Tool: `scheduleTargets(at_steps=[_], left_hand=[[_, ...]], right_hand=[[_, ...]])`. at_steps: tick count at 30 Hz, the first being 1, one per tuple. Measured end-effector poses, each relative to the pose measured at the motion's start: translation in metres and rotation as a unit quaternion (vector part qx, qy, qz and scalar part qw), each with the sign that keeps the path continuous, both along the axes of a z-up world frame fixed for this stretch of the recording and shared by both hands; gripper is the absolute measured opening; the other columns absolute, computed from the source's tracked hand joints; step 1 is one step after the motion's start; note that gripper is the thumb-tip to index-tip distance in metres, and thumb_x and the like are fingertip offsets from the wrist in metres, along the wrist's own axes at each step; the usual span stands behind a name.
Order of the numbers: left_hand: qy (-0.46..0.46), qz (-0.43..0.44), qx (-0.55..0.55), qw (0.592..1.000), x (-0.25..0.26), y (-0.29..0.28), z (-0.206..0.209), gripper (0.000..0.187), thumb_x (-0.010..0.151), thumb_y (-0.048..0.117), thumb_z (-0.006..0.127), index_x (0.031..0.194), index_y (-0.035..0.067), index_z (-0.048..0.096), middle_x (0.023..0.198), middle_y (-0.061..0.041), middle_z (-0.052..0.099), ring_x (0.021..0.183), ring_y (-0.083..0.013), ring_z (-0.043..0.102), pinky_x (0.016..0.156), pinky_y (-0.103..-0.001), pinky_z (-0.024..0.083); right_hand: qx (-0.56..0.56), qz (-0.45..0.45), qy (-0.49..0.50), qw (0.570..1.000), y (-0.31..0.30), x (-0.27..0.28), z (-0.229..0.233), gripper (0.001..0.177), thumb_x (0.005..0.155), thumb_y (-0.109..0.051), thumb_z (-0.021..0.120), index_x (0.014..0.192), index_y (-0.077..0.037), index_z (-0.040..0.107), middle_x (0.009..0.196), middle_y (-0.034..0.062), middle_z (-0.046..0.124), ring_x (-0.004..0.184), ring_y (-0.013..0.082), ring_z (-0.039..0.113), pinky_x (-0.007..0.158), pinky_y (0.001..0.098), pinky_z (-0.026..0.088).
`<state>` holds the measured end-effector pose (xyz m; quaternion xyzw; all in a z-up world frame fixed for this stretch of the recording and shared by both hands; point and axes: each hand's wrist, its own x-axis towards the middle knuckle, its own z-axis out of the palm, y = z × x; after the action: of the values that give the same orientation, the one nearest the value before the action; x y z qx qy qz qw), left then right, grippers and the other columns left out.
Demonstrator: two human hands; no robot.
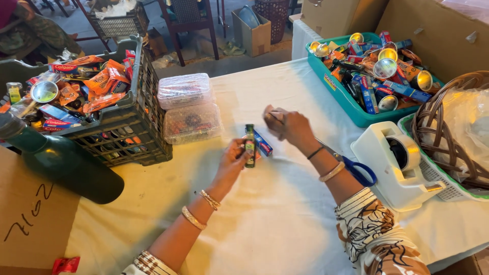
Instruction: Picking various items from bins and packing them into small plastic kits or bubble wrap.
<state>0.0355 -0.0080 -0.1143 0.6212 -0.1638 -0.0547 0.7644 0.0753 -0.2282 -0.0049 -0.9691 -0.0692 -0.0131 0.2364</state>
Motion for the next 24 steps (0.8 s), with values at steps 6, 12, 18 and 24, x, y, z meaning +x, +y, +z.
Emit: scheduleTargets(at_steps=[6,12,18,24], left_hand=[[0.022,0.074,0.071,0.995,0.008,0.019,0.009,0.035,0.095,0.021,0.07,0.124,0.005,0.058,0.081,0.0,0.067,0.065,-0.0045,0.053,0.053,-0.022,0.042],[0.021,0.08,0.021,0.996,0.012,0.017,-0.001,0.032,0.096,0.017,0.07,0.121,0.001,0.058,0.085,-0.002,0.069,0.069,-0.0064,0.058,0.057,-0.023,0.047],[-0.005,0.073,-0.045,0.996,0.017,0.017,-0.009,0.03,0.097,0.008,0.068,0.123,-0.002,0.056,0.092,-0.007,0.071,0.078,-0.0115,0.069,0.068,-0.027,0.057],[-0.105,0.184,0.231,0.95,0.01,0.02,0.006,0.048,0.09,0.014,0.07,0.134,0.002,0.056,0.109,-0.011,0.07,0.092,-0.019,0.073,0.082,-0.032,0.057]], right_hand=[[-0.28,0.02,-0.135,0.95,-0.042,0.027,-0.039,0.054,0.072,-0.041,0.079,0.115,-0.015,0.06,0.128,0.0126,0.055,0.117,0.0333,0.047,0.093,0.0494,0.038],[-0.042,0.202,-0.149,0.967,-0.002,0.014,-0.028,0.035,0.091,-0.025,0.074,0.12,-0.014,0.057,0.118,0.0142,0.059,0.114,0.0332,0.051,0.097,0.0467,0.045],[0.247,0.266,0.073,0.929,0.044,-0.017,-0.022,0.054,0.089,-0.014,0.071,0.135,-0.011,0.044,0.093,0.006,0.071,0.083,0.0123,0.07,0.074,0.03,0.058],[0.24,0.135,0.108,0.955,0.013,0.015,-0.029,0.052,0.094,-0.017,0.07,0.138,-0.013,0.043,0.091,0.0038,0.067,0.078,0.0108,0.064,0.067,0.0278,0.056]])
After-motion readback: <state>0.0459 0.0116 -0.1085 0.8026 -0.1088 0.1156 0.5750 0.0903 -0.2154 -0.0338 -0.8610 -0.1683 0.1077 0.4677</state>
